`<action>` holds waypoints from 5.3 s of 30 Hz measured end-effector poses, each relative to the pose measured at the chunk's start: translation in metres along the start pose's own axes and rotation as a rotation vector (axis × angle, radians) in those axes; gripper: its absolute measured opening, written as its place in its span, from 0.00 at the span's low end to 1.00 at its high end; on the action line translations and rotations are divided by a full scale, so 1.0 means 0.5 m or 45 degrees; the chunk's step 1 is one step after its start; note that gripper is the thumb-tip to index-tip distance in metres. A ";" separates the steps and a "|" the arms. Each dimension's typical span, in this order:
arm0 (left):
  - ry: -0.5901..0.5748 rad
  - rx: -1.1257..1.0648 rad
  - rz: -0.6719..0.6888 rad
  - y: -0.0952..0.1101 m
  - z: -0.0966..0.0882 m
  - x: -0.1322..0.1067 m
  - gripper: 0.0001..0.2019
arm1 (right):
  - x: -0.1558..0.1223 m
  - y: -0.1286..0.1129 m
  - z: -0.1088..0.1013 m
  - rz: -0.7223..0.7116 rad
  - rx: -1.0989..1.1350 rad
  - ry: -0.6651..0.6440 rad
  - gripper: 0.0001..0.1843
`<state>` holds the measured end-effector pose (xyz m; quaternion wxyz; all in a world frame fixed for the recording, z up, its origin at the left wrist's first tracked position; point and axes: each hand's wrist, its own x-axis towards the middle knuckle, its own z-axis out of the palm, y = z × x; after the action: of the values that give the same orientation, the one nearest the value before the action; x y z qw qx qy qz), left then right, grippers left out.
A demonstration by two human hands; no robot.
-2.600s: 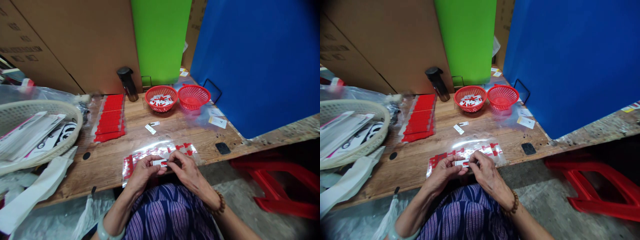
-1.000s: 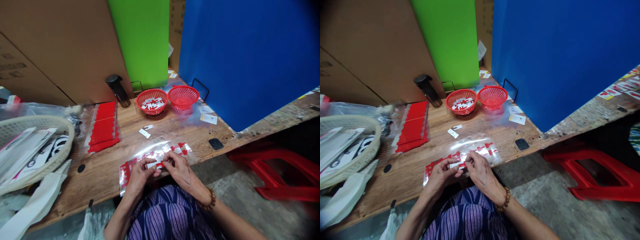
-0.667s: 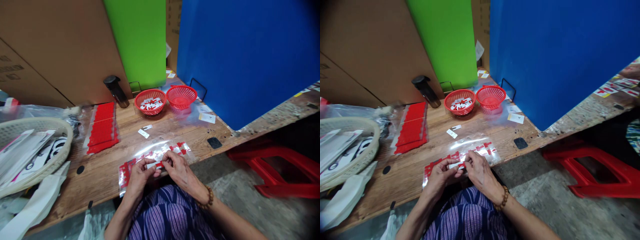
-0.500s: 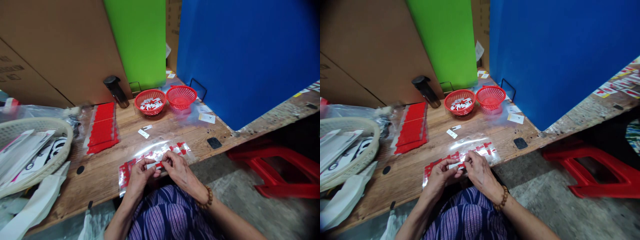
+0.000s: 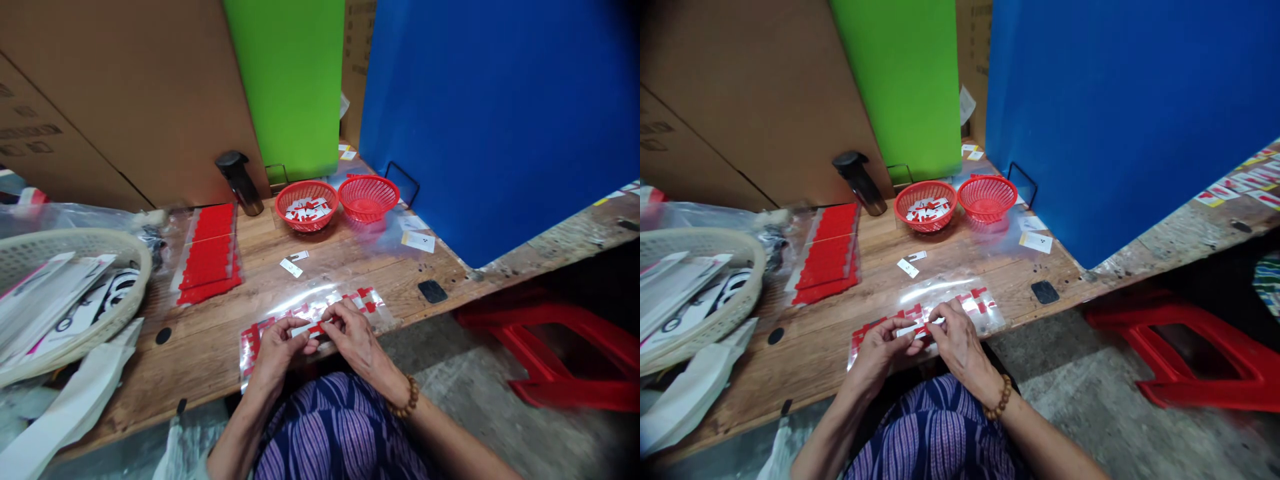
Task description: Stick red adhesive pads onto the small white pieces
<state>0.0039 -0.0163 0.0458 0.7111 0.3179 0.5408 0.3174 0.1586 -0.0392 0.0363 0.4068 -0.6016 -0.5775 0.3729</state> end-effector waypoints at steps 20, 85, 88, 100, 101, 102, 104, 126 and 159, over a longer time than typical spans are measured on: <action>0.000 -0.139 -0.013 0.010 -0.017 -0.008 0.21 | 0.012 -0.004 0.031 0.324 0.597 -0.302 0.13; 0.308 0.070 0.484 -0.009 -0.007 0.045 0.19 | 0.155 -0.035 0.019 -0.756 -0.490 -0.006 0.08; 0.074 -0.352 0.261 0.024 -0.003 0.030 0.17 | 0.110 -0.022 0.017 -0.886 -0.543 -0.026 0.10; -0.021 -0.171 0.165 0.031 -0.022 0.014 0.15 | 0.063 -0.014 -0.031 -0.493 -0.152 -0.280 0.13; -0.038 -0.152 0.176 0.031 -0.022 0.013 0.15 | 0.061 -0.012 -0.033 -0.473 -0.143 -0.306 0.12; -0.049 -0.146 0.184 0.031 -0.022 0.011 0.14 | 0.059 -0.011 -0.033 -0.453 -0.133 -0.320 0.11; -0.067 -0.167 0.169 0.031 -0.020 0.007 0.14 | 0.055 -0.007 -0.031 -0.419 -0.112 -0.333 0.10; 0.156 -0.415 -0.014 0.016 -0.029 0.022 0.06 | 0.050 0.047 -0.012 -0.331 -0.149 -0.160 0.20; 0.347 -0.395 0.278 -0.001 -0.028 0.140 0.11 | 0.100 0.045 0.054 -0.265 -0.409 0.084 0.08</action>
<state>0.0053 0.0404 0.0026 0.6333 0.2157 0.5390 0.5117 0.1452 0.0124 0.0062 0.3606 -0.6076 -0.6751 0.2121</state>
